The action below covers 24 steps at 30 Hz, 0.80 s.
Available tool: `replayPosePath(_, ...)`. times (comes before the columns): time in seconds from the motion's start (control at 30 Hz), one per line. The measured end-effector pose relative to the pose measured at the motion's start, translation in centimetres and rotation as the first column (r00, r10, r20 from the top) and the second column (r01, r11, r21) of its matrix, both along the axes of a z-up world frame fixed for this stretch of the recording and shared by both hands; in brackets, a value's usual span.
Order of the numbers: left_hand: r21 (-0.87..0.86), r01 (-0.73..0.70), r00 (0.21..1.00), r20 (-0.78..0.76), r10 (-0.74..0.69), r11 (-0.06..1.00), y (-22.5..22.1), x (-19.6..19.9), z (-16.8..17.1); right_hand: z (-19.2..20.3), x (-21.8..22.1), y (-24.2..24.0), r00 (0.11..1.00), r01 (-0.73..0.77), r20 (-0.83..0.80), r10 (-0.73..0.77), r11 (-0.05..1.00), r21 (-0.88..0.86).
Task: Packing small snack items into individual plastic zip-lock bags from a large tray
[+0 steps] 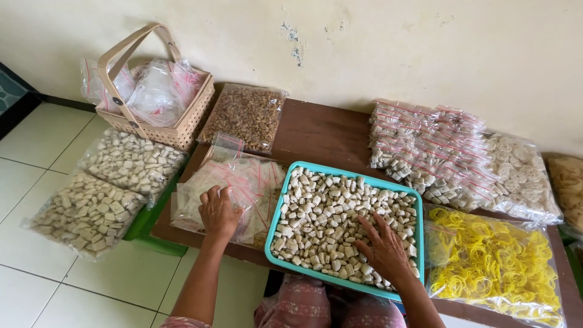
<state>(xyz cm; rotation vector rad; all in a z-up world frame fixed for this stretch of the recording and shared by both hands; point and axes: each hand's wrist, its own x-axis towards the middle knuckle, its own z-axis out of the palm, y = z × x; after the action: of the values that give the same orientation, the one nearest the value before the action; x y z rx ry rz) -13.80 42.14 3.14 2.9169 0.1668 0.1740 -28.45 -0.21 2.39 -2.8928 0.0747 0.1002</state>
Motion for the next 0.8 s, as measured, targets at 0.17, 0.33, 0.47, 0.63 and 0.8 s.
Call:
replayPosePath(0.17,-0.007,0.032,0.999,0.037,-0.032,0.999,-0.3,-0.5,0.3,-0.5,0.1,-0.3,1.000,-0.011,0.021,0.011,1.000,-0.005)
replayPosePath(0.33,0.034,0.045,0.999,-0.012,-0.045,0.998,-0.2,0.3,-0.2,-0.2,0.0,-0.1,1.000,-0.005,0.024,0.005,1.000,0.010)
replayPosePath(0.47,0.018,0.041,0.993,-0.112,-0.039,0.999,-0.2,1.3,0.0,-0.5,0.1,-0.3,1.000,-0.012,0.019,0.012,1.000,-0.001)
replayPosePath(0.63,-0.007,0.028,0.992,-0.122,-0.028,1.000,-0.1,1.6,0.1,-0.5,0.1,-0.2,1.000,0.001,0.017,-0.001,1.000,0.003)
replayPosePath(0.8,-0.075,0.044,0.999,0.008,-0.043,0.996,-0.3,1.0,-0.2,-0.1,0.1,-0.1,1.000,-0.008,0.028,0.007,1.000,0.009)
